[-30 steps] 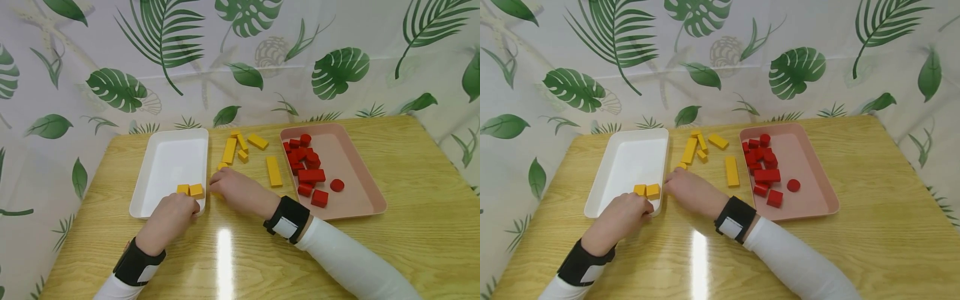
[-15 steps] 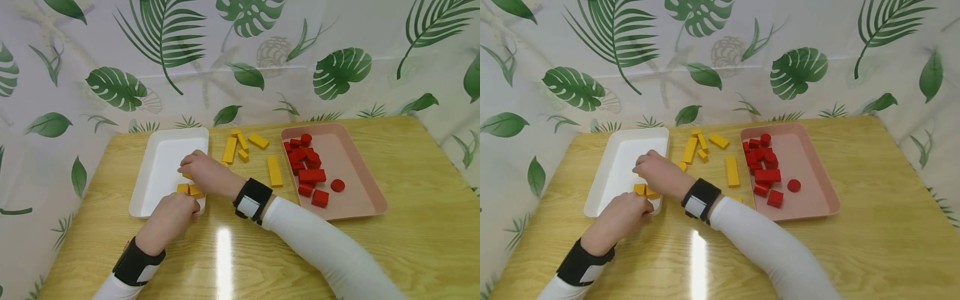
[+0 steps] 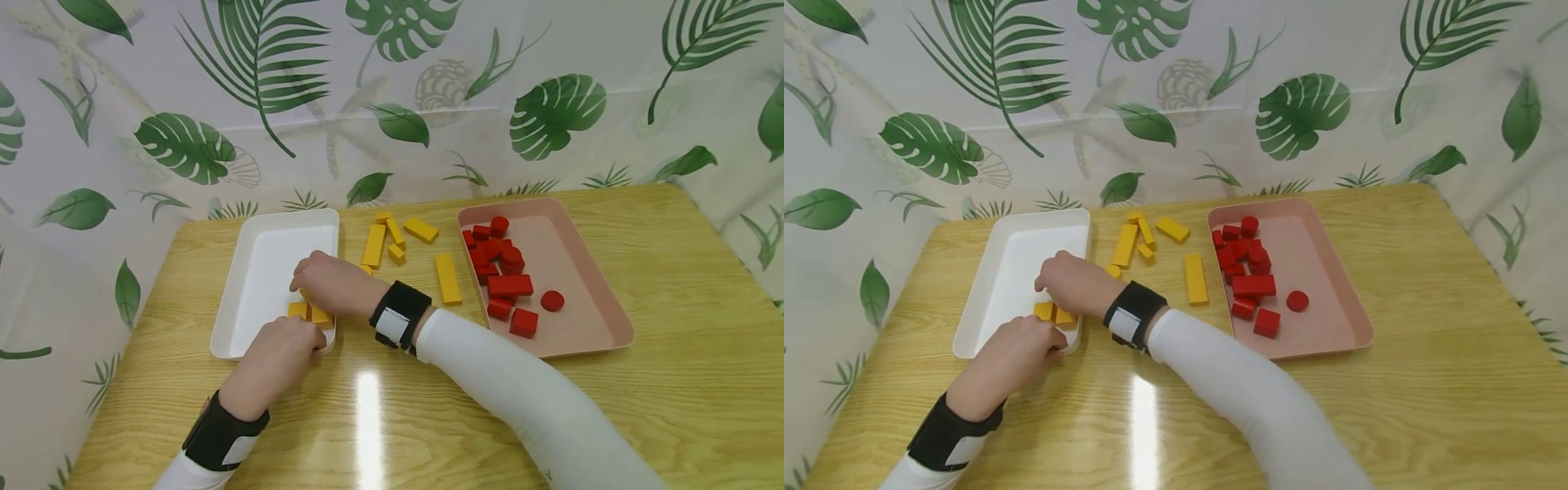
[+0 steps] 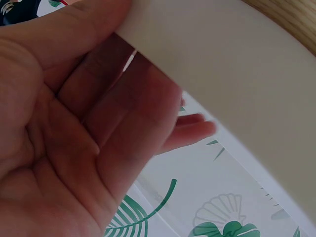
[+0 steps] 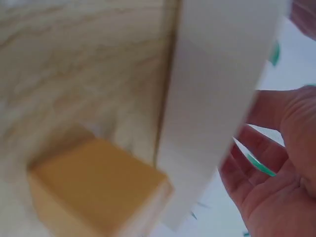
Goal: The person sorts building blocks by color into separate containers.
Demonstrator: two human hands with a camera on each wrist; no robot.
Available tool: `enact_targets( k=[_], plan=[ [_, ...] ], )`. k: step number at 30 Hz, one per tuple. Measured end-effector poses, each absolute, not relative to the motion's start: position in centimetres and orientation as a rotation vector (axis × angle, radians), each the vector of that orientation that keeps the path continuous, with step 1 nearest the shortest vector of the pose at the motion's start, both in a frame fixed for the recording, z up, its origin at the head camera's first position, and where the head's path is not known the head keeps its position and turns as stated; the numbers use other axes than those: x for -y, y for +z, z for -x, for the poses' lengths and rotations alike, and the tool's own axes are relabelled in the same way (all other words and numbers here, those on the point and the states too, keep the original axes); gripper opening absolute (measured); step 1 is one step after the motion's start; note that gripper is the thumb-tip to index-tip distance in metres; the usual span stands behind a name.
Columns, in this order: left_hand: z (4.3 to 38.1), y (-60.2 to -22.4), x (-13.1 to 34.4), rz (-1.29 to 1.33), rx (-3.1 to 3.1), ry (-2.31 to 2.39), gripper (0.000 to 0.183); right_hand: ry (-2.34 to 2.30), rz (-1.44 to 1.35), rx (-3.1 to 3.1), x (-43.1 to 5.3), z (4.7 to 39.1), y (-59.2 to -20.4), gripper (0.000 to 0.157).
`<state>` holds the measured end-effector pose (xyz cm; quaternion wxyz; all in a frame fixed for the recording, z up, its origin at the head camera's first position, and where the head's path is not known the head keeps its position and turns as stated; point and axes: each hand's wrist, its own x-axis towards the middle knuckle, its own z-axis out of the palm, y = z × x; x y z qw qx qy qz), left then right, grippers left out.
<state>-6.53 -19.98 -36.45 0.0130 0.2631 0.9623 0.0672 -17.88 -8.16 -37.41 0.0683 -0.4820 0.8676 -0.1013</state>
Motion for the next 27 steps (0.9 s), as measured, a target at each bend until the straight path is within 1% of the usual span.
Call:
enact_targets(
  k=[5, 10, 12, 14, 18, 20, 23, 27],
  plan=[
    [6.5, -36.6, 19.8, -0.783, -2.977, 0.207, 0.028, -0.444, 1.385, -2.63, 5.0, 18.0, -35.7, 0.036],
    [6.5, -36.7, 19.9, -0.762, -2.963, 0.214, 0.027, -0.395, 1.268, -2.676, 1.6, 17.1, -35.4, 0.049],
    [6.5, -36.7, 20.0, -0.755, -2.964, 0.21, 0.027, -0.323, 1.249, -2.691, 0.7, 16.6, -35.9, 0.051],
    [6.5, -36.7, 20.1, -0.738, -2.965, 0.199, 0.027, -0.29, 1.245, -2.698, 0.2, 16.1, -36.4, 0.047],
    [6.5, -36.9, 20.1, -0.706, -2.955, 0.186, 0.026, -0.286, 1.269, -2.718, -0.2, 15.3, -37.8, 0.029],
    [6.5, -37.0, 20.0, -0.713, -2.951, 0.195, 0.026, -0.285, 1.269, -2.726, -0.3, 15.1, -38.5, 0.022],
    [6.4, -37.2, 19.8, -0.727, -2.954, 0.207, 0.029, -0.262, 1.268, -2.743, -0.5, 14.9, -39.3, 0.017],
    [6.4, -37.4, 19.7, -0.742, -2.973, 0.198, 0.029, -0.285, 1.28, -2.746, -0.8, 14.7, -39.3, 0.017]
  ],
)
